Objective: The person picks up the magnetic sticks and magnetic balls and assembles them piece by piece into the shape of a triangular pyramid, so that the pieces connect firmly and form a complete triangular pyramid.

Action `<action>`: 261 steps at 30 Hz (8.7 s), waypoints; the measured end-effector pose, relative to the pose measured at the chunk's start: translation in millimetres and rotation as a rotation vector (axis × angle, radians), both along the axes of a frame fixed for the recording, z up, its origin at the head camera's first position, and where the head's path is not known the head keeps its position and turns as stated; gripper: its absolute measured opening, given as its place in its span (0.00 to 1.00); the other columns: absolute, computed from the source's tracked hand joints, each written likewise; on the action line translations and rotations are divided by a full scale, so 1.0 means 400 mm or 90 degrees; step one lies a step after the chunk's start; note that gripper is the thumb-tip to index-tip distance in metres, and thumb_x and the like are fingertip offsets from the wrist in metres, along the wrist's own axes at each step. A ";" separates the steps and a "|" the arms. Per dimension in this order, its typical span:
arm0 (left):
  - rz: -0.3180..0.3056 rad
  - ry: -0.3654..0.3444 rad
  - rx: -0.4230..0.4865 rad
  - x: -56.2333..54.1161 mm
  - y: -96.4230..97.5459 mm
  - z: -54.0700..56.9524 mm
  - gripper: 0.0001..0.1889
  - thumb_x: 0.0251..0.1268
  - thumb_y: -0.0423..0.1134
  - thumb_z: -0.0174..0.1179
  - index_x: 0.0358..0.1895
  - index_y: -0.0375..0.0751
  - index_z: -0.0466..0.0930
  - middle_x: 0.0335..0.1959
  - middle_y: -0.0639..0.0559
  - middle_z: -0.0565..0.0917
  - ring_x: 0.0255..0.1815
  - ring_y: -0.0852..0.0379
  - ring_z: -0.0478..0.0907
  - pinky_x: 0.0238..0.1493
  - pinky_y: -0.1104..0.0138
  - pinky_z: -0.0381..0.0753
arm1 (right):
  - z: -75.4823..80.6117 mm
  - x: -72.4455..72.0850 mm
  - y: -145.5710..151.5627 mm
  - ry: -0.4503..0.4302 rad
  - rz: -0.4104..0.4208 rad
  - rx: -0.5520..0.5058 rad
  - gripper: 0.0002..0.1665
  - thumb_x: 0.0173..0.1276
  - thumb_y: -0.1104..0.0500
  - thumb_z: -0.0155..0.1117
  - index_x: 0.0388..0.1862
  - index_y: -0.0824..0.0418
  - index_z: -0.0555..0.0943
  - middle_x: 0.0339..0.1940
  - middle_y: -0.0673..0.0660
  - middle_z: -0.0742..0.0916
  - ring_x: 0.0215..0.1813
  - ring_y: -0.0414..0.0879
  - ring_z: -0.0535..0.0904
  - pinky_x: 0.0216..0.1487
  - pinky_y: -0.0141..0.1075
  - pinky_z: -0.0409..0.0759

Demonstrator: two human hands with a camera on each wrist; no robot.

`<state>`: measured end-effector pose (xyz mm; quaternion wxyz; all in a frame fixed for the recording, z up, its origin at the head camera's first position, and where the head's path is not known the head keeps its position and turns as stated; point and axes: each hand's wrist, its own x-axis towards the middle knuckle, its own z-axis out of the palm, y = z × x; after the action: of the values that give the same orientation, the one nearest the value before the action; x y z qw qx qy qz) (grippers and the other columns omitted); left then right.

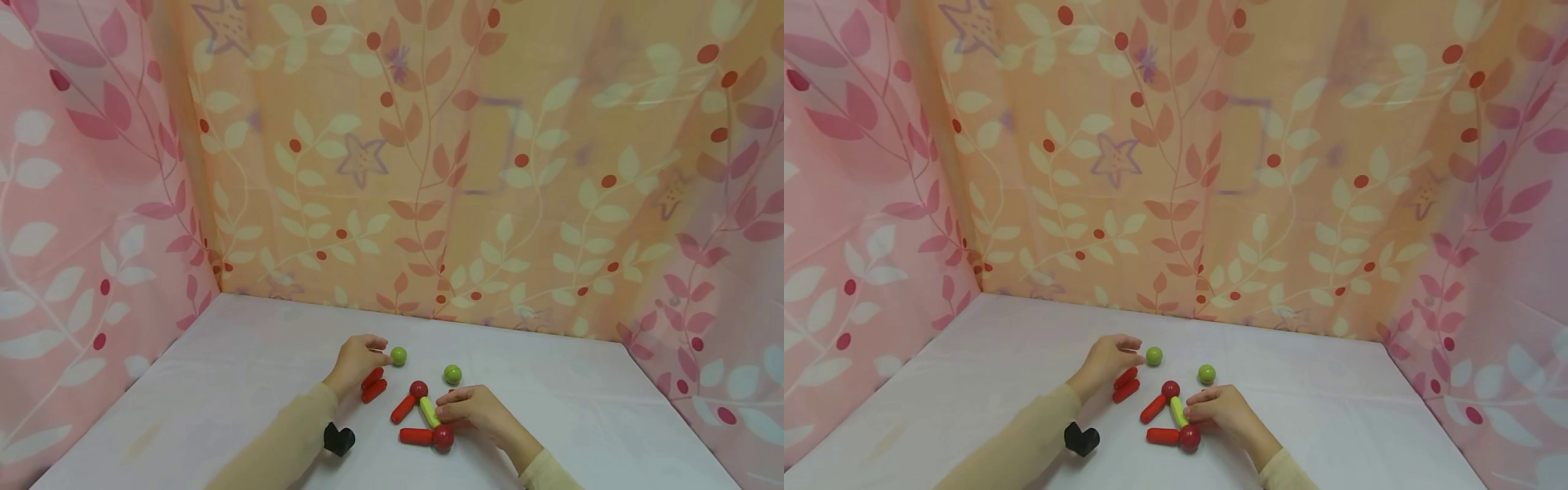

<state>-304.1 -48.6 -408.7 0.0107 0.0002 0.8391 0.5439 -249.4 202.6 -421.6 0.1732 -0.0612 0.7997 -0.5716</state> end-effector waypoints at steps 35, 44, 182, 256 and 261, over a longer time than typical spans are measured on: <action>-0.011 -0.047 0.021 -0.060 0.029 -0.052 0.25 0.55 0.39 0.74 0.57 0.38 0.81 0.55 0.43 0.84 0.47 0.50 0.80 0.58 0.53 0.80 | -0.018 0.004 0.007 -0.062 0.037 -0.037 0.19 0.64 0.63 0.68 0.50 0.75 0.82 0.37 0.54 0.90 0.38 0.41 0.86 0.47 0.40 0.87; -0.024 -0.044 0.043 -0.064 0.031 -0.055 0.23 0.55 0.38 0.73 0.55 0.39 0.82 0.53 0.44 0.84 0.48 0.50 0.79 0.56 0.55 0.80 | -0.008 0.003 0.013 -0.051 0.035 -0.013 0.19 0.63 0.61 0.70 0.49 0.73 0.83 0.38 0.53 0.89 0.39 0.42 0.85 0.48 0.40 0.86; -0.113 -0.029 0.126 0.164 -0.081 -0.022 0.16 0.54 0.34 0.72 0.46 0.32 0.84 0.40 0.49 0.88 0.40 0.60 0.80 0.41 0.70 0.80 | 0.014 -0.011 -0.051 0.114 -0.121 0.214 0.12 0.51 0.60 0.80 0.33 0.64 0.89 0.26 0.51 0.87 0.26 0.41 0.77 0.30 0.32 0.79; -0.101 -0.041 0.113 0.101 -0.004 -0.032 0.15 0.56 0.37 0.72 0.46 0.36 0.86 0.42 0.48 0.88 0.38 0.59 0.80 0.42 0.65 0.82 | 0.027 0.012 -0.044 0.017 0.007 0.089 0.17 0.57 0.61 0.76 0.42 0.71 0.85 0.29 0.51 0.89 0.31 0.39 0.84 0.38 0.36 0.87; -0.121 -0.042 0.143 0.099 0.006 -0.041 0.15 0.56 0.34 0.71 0.46 0.32 0.85 0.42 0.47 0.88 0.39 0.59 0.83 0.48 0.63 0.84 | 0.029 -0.002 -0.067 0.034 0.010 0.140 0.13 0.55 0.60 0.77 0.37 0.67 0.87 0.24 0.49 0.86 0.27 0.38 0.80 0.33 0.33 0.84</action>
<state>-264.4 -46.1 -425.0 0.0895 0.0632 0.7682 0.6308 -250.1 175.7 -410.1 0.1621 -0.0630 0.8615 -0.4771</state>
